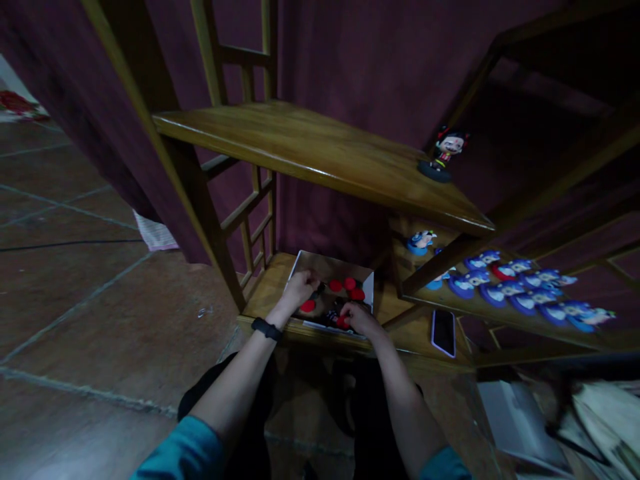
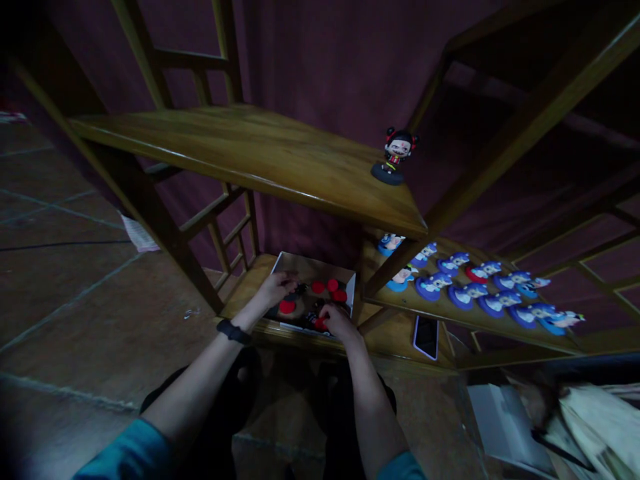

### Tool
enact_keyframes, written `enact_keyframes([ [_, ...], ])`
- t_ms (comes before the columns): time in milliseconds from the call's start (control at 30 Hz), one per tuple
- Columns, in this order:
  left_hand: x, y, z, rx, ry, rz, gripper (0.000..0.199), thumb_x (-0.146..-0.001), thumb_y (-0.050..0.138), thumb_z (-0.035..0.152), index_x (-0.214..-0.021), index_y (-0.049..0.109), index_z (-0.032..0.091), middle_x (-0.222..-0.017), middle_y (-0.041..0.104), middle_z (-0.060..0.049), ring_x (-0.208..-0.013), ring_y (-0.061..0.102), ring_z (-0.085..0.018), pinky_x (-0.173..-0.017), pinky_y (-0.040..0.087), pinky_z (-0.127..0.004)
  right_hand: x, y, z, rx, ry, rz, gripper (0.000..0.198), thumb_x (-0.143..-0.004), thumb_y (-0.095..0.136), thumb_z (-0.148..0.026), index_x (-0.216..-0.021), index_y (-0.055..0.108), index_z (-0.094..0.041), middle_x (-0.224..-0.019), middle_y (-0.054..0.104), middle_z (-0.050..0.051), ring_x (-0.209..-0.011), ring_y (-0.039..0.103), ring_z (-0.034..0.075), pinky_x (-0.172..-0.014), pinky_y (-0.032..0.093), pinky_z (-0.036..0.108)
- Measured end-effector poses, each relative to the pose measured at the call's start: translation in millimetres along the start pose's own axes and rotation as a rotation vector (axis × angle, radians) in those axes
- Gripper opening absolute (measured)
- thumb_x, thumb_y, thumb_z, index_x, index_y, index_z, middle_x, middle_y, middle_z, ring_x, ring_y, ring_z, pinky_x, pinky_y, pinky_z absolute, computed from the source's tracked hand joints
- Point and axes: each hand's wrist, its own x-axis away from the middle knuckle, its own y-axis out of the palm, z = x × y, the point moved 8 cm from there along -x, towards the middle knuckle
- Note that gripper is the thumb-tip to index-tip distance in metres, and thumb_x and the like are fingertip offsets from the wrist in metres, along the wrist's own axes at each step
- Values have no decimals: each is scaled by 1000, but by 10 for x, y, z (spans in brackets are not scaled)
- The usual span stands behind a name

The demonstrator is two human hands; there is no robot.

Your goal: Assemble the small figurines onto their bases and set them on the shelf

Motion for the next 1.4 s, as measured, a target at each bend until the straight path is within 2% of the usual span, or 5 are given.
enact_keyframes([
  [333,93,231,-27,112,-90,-97,15,-69,52,12,-77,65,13,-60,60,-1,-53,55,-10,-53,42,-21,-61,-142,49,-333,55,181,16,-68,53,-16,-80,61,-22,-69,61,-3,-66,57,12,-64,46,25],
  [767,206,585,58,154,-106,-241,15,-55,62,6,-68,62,13,-59,60,1,-56,54,-10,-56,41,-20,-175,-52,-136,-656,13,137,18,-68,57,-27,-84,60,-21,-77,63,-1,-70,59,13,-57,49,24],
  [933,126,385,46,185,-154,-137,13,-54,63,6,-65,61,14,-55,58,2,-51,51,-9,-51,39,-20,-209,-116,-195,-711,44,188,22,-73,52,-35,-88,61,-22,-81,64,0,-66,58,13,-56,49,24],
  [1100,38,-121,11,247,-222,119,13,-59,63,12,-71,60,13,-58,61,-1,-49,52,-10,-46,37,-20,-222,-355,-3,-366,184,363,20,-78,45,-30,-86,63,-27,-83,66,-3,-77,60,14,-71,48,26],
  [1400,54,-450,-44,285,-276,244,15,-62,61,14,-77,60,13,-59,60,0,-49,52,-8,-47,39,-18,-301,-241,-22,-137,107,246,17,-76,50,-23,-80,66,-26,-84,69,-2,-79,62,15,-75,45,27],
])
